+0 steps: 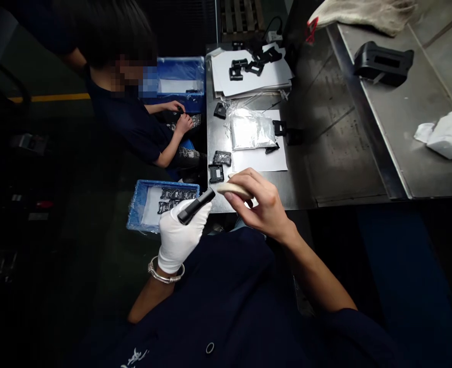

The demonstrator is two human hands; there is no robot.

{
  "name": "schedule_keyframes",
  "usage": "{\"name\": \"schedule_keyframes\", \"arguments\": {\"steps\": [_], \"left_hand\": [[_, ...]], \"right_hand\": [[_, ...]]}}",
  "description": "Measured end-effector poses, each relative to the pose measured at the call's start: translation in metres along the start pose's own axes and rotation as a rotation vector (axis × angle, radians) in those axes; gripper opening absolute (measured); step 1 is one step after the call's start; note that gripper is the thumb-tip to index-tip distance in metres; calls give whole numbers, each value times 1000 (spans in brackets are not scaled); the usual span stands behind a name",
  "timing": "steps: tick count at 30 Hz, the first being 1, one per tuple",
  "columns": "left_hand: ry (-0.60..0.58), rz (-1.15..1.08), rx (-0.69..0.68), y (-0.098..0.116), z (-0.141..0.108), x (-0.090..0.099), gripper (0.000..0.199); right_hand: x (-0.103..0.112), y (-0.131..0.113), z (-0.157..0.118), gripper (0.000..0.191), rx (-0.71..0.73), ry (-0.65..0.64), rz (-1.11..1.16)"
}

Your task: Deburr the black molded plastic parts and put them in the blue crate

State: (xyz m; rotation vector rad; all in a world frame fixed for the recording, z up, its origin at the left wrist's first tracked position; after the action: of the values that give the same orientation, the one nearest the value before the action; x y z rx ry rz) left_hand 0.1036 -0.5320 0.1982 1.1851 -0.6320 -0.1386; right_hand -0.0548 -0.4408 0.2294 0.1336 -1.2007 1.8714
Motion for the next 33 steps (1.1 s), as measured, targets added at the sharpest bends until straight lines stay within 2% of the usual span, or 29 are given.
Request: {"name": "schedule_keyframes", "arguments": {"steps": [3, 10, 15, 28, 31, 33], "left_hand": [[-15, -9, -22, 2, 0, 0, 13], [-74, -19, -15, -1, 0, -13, 15], [-41, -1, -2, -4, 1, -10, 15], [-33, 26, -102, -2, 6, -11, 11], [-41, 29, -106, -4, 6, -11, 12], [-24, 14, -83, -6, 6, -8, 11]], "right_hand": [[-3, -14, 5, 20, 79, -53, 47], [-24, -20, 3, 37, 129, -128, -1], [-23, -13, 1, 38, 105, -35, -114], [-29, -17, 2, 42, 113, 0, -176], [-30, -8, 2, 39, 92, -38, -201], [-28, 9, 2, 32, 23, -51, -224]]}}
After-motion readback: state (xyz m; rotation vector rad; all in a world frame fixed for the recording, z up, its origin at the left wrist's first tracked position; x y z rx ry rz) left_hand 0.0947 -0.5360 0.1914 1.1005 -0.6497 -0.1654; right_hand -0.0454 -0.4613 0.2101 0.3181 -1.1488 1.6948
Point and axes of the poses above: each hand's wrist, its own z-axis towards the middle knuckle, its own x-axis out of the back of the hand, y = z × x, the point moved 7 cm from there along z, towards the middle knuckle, and after that the axes turned 3 degrees about y, right-handed, at the moved point
